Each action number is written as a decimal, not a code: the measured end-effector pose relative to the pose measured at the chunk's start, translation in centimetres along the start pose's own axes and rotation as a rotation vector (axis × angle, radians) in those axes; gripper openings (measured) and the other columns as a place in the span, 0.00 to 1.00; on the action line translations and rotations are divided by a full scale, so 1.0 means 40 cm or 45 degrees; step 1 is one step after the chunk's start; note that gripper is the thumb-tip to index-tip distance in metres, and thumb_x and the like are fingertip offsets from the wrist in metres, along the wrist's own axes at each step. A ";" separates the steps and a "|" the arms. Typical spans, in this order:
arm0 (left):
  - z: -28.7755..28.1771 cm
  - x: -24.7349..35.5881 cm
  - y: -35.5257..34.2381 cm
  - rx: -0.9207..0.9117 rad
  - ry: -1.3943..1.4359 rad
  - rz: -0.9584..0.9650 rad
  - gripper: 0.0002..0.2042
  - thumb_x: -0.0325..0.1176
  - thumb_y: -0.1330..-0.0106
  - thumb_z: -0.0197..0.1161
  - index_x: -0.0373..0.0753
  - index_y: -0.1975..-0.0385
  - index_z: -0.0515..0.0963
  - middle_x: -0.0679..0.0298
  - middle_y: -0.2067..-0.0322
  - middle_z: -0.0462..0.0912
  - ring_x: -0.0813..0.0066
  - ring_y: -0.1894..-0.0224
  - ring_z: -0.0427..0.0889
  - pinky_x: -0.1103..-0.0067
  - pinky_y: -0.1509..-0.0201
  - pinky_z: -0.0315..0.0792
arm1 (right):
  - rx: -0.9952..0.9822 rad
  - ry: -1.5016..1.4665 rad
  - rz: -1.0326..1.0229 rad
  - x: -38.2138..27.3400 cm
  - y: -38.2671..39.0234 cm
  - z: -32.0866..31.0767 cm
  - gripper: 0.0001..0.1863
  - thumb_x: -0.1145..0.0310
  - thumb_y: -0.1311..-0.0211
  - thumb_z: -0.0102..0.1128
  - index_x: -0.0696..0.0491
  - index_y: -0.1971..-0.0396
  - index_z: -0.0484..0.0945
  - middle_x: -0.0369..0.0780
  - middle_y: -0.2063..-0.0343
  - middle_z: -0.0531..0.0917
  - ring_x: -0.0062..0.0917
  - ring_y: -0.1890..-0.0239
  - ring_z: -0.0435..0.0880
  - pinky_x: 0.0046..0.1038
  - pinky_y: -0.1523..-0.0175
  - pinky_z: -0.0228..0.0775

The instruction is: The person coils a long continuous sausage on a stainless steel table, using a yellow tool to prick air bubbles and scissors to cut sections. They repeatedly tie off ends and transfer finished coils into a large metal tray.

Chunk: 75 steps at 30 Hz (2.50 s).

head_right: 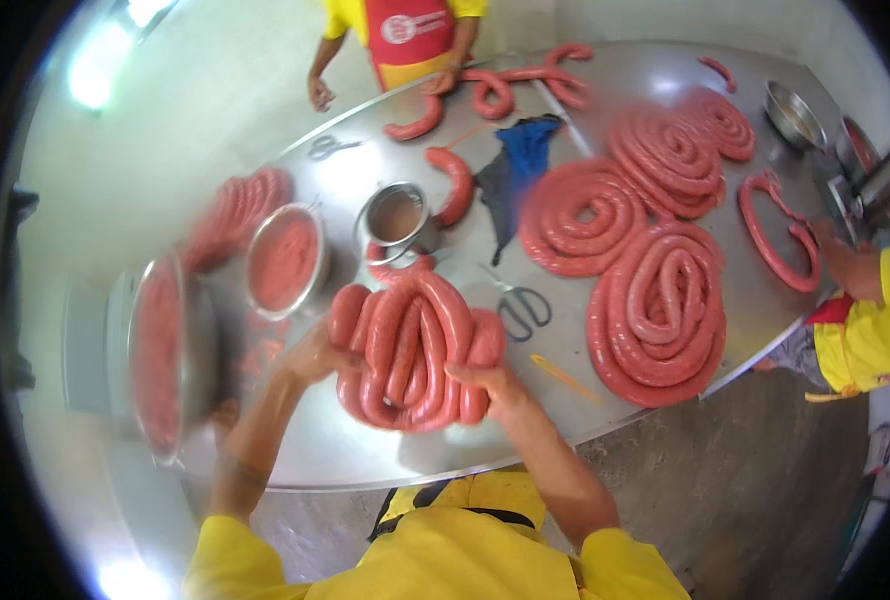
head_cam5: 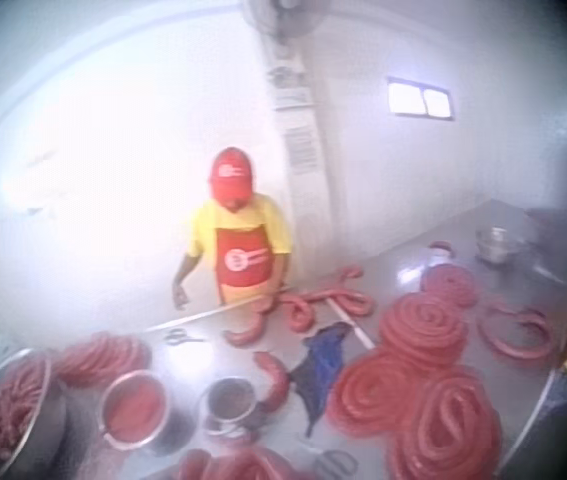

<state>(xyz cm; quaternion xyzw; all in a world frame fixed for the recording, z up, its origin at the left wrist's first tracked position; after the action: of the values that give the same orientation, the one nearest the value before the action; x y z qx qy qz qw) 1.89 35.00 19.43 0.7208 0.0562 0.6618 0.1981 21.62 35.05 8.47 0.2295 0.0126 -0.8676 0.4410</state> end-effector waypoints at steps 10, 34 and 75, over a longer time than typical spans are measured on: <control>-0.321 -0.460 0.166 0.191 -0.443 0.160 0.19 0.22 0.46 0.71 0.38 0.51 0.83 0.53 0.41 0.75 0.64 0.40 0.75 0.71 0.36 0.70 | -0.588 2.255 -0.190 0.141 -0.170 0.031 0.33 0.81 0.55 0.67 0.44 0.43 0.80 0.38 0.34 0.72 0.35 0.30 0.67 0.41 0.27 0.57; -0.303 -0.718 0.402 0.467 -0.617 0.528 0.23 0.20 0.49 0.64 0.39 0.50 0.74 0.51 0.45 0.73 0.47 0.44 0.75 0.64 0.42 0.75 | -0.585 2.768 0.495 0.565 -0.095 0.013 0.33 0.51 0.32 0.61 0.50 0.32 0.68 0.48 0.29 0.62 0.42 0.28 0.62 0.47 0.27 0.54; -0.254 -0.896 0.431 0.627 1.565 -0.072 0.18 0.31 0.27 0.57 0.36 0.40 0.69 0.55 0.58 0.84 0.78 0.67 0.78 0.83 0.62 0.77 | -0.374 2.993 -0.623 0.638 -0.087 0.005 0.35 0.53 0.39 0.64 0.39 0.31 0.68 0.43 0.27 0.61 0.40 0.27 0.60 0.57 0.30 0.49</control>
<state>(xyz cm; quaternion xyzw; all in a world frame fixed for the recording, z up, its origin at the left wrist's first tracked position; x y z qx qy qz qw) -15.37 9.06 -7.28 0.2343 0.3275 0.9150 -0.0232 5.96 17.74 -2.41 0.8172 0.5475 -0.1801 0.0063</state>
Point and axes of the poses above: each hand's wrist, its own y-axis away from the middle knuckle, its own z-axis out of the palm, x = y × z, the point moved 7 cm from there along -y, towards the middle knuckle
